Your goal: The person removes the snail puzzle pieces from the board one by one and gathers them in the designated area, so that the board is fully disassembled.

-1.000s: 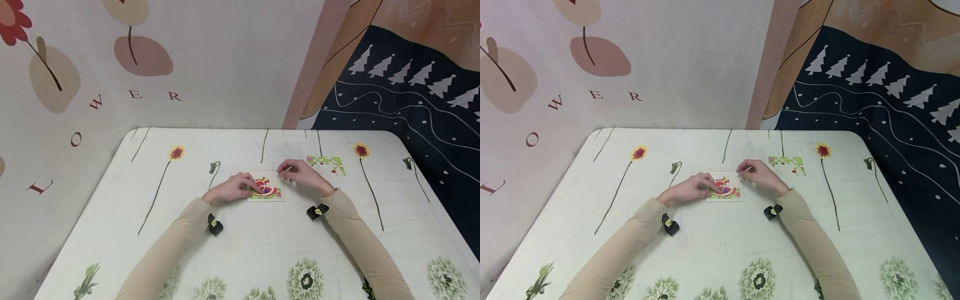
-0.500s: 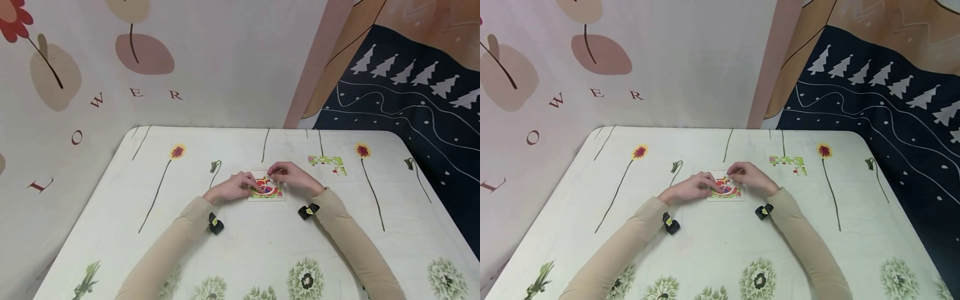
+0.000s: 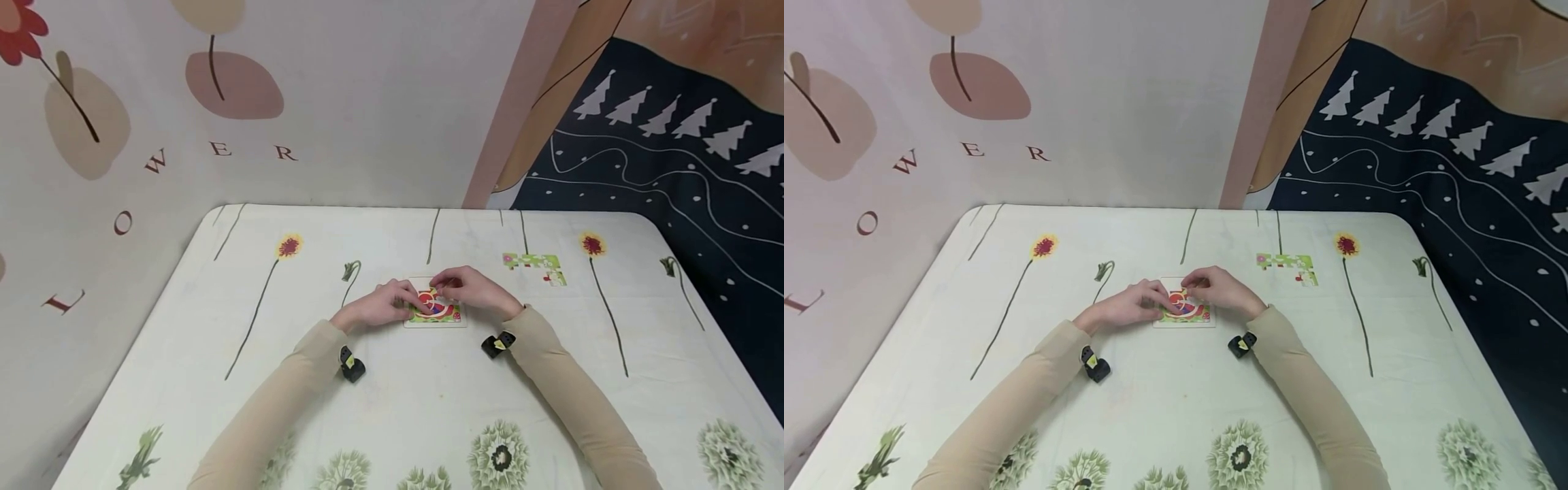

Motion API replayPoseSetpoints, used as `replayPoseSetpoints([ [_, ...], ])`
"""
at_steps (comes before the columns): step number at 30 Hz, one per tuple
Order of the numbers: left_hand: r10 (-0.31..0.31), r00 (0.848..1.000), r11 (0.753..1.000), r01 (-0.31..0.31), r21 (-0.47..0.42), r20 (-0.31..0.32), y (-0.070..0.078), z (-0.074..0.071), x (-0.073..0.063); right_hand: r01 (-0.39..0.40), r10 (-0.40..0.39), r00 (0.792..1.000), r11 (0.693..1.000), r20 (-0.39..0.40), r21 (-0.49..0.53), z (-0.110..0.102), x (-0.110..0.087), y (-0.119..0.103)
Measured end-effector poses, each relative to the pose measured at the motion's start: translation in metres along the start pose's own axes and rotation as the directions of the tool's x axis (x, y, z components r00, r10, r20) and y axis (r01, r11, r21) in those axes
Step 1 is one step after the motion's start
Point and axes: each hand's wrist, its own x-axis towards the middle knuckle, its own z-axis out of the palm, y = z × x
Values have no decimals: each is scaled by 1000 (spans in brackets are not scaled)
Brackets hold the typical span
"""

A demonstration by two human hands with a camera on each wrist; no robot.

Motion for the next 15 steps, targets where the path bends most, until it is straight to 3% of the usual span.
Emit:
replayPoseSetpoints([
  [15, -23, 1000, 1000, 23, -21, 4, 2, 0, -1, 29, -29, 1000, 999, -7, 13, 1, 1, 0],
])
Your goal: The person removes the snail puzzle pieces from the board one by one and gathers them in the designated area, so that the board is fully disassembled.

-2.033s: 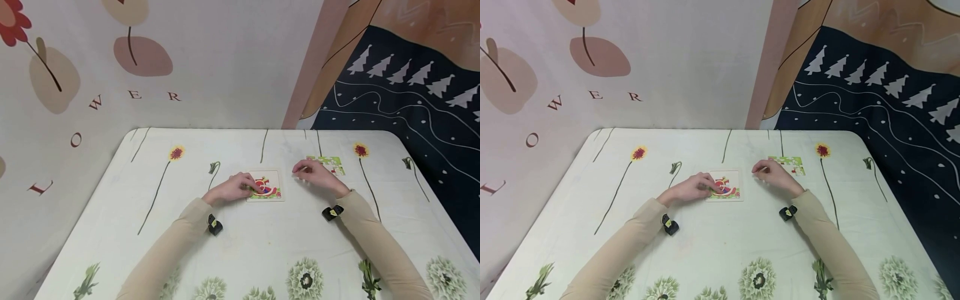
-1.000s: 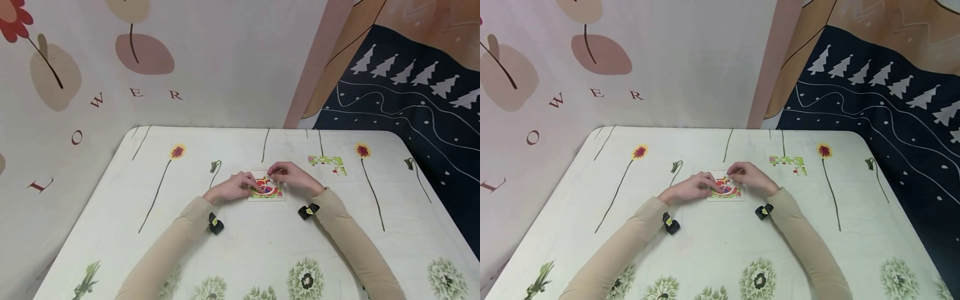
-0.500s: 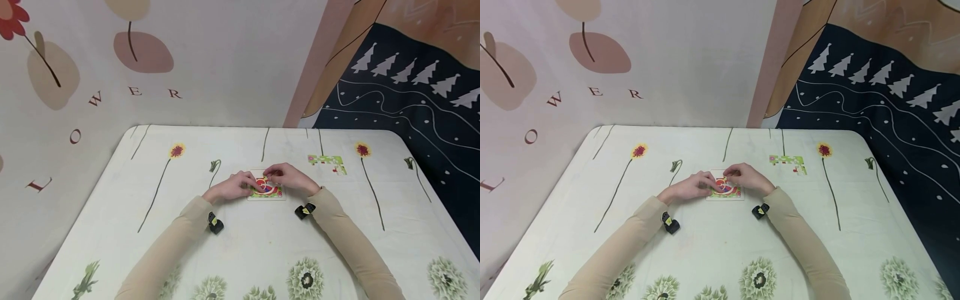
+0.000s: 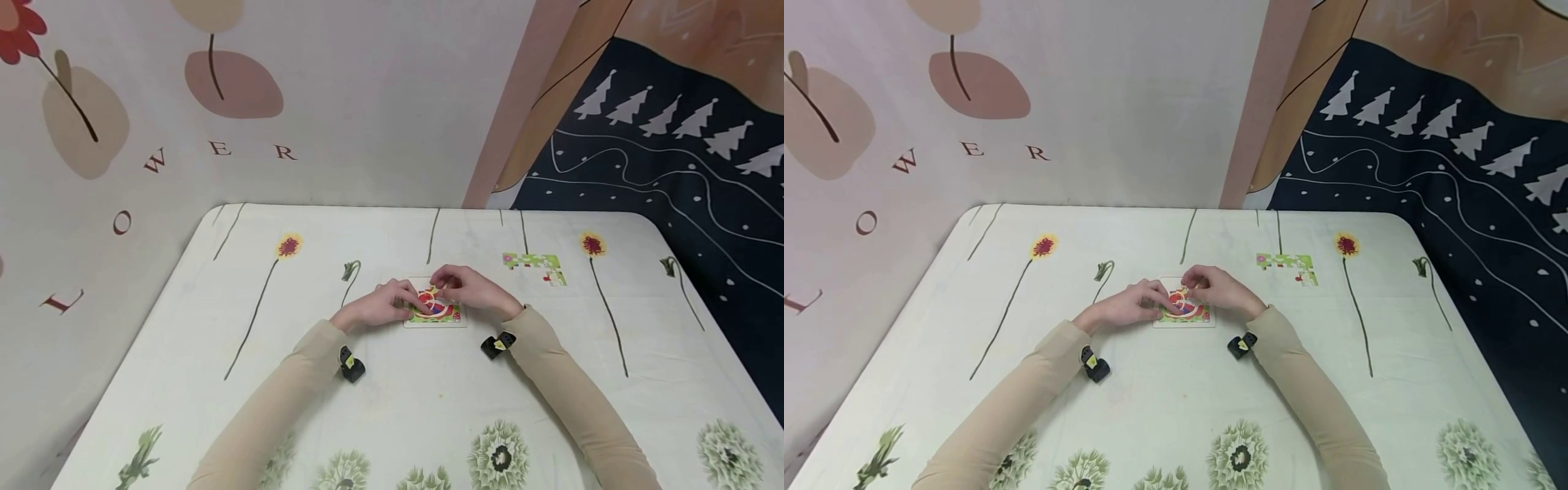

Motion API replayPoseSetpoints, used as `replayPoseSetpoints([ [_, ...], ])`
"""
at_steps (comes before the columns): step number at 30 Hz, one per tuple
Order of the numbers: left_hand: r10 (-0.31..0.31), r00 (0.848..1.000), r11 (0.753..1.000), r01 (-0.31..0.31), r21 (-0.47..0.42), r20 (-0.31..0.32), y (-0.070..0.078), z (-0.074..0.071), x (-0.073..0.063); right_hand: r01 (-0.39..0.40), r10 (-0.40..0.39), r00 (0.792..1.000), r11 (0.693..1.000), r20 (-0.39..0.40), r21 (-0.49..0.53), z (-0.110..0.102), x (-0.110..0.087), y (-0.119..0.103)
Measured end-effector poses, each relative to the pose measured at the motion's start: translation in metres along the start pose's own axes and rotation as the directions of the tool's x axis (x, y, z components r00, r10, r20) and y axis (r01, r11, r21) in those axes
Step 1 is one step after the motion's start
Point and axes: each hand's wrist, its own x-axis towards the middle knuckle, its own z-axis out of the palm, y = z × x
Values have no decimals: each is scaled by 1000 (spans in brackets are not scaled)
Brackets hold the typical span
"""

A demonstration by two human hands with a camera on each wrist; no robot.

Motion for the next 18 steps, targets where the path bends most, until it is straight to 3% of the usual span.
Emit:
replayPoseSetpoints([
  [18, 3, 1000, 1000, -3, 0, 2, 0, 0, 1, 43, -41, 999, 996, -20, 80, -2, -1, 0],
])
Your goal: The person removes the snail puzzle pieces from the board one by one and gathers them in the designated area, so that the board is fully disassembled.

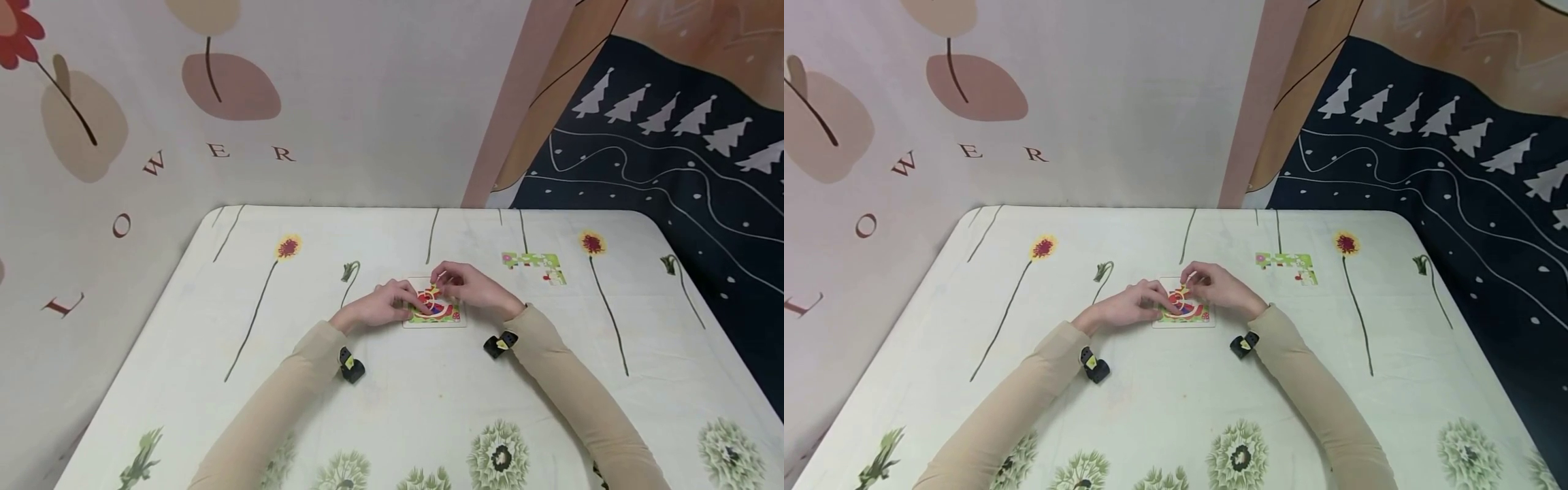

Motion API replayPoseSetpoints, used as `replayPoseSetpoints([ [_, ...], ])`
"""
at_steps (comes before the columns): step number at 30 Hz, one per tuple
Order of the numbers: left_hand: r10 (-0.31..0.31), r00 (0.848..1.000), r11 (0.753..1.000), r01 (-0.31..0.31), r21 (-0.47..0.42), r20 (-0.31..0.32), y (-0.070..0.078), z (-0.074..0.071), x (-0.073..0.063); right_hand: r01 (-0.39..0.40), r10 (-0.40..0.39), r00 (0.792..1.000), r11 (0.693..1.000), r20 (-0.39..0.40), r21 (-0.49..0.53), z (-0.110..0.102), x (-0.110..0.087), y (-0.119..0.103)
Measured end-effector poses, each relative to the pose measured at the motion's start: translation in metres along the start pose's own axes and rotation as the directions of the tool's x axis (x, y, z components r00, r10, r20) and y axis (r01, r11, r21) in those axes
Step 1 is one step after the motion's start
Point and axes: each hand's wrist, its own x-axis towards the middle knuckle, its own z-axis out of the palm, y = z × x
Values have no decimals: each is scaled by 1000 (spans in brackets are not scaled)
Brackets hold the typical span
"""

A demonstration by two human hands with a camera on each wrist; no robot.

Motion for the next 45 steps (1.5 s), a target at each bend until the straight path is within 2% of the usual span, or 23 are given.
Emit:
replayPoseSetpoints([
  [8, 19, 1000, 1000, -19, 2, 3, 0, 0, -1, -12, 12, 999, 1000, -38, -5, -3, -2, -1],
  [24, -1, 1000, 1000, 1, 3, 8, 2, 0, -1, -2, -1, 996, 999, -92, -33, -20, -15, 5],
  [33, -14, 1000, 1000, 14, -2, 10, 1, 1, -1, -31, 29, 994, 999, -109, -19, -28, -22, 11],
  [45, -13, 1000, 1000, 13, -4, 9, 1, 1, 0, -33, 26, 990, 998, -142, -48, -45, -38, 16],
])
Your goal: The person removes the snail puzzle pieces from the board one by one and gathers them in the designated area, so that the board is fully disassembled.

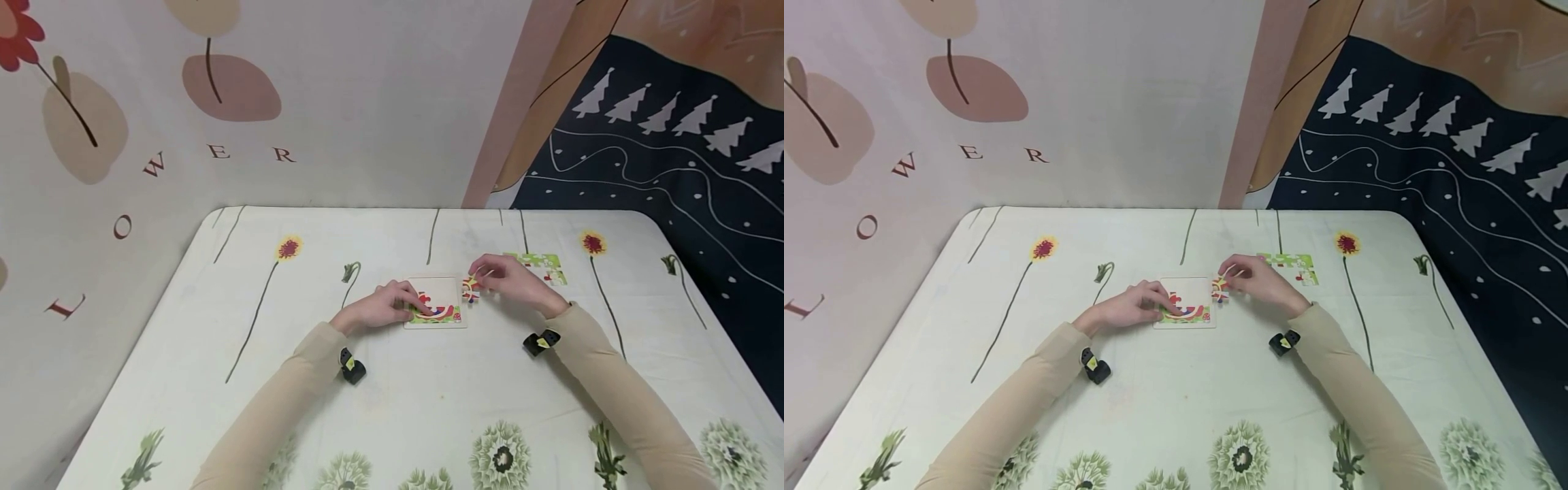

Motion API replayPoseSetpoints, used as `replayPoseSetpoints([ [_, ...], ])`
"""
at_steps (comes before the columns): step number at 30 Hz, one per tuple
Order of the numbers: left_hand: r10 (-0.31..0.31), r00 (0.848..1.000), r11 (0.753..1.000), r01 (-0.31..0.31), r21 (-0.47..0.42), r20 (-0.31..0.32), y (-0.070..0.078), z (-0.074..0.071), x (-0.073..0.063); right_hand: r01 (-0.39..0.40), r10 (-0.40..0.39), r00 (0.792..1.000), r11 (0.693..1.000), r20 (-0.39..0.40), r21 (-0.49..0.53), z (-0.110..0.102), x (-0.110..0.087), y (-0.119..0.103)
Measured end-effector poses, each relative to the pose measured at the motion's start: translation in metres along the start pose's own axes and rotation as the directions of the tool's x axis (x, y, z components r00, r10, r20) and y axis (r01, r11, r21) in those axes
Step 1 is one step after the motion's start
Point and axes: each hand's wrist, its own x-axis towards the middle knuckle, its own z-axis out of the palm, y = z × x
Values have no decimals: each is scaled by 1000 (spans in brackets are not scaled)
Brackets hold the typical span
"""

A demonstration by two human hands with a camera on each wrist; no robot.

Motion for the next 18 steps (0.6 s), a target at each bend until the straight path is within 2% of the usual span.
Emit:
replayPoseSetpoints([
  [9, 12, 1000, 1000, -12, -4, -4, -1, 0, 0, -44, 43, 999, 998, -30, -34, -13, -11, 5],
  [18, 7, 1000, 1000, -7, 5, -11, -3, 1, 0, -51, 46, 997, 996, -65, -76, -28, -23, 8],
])
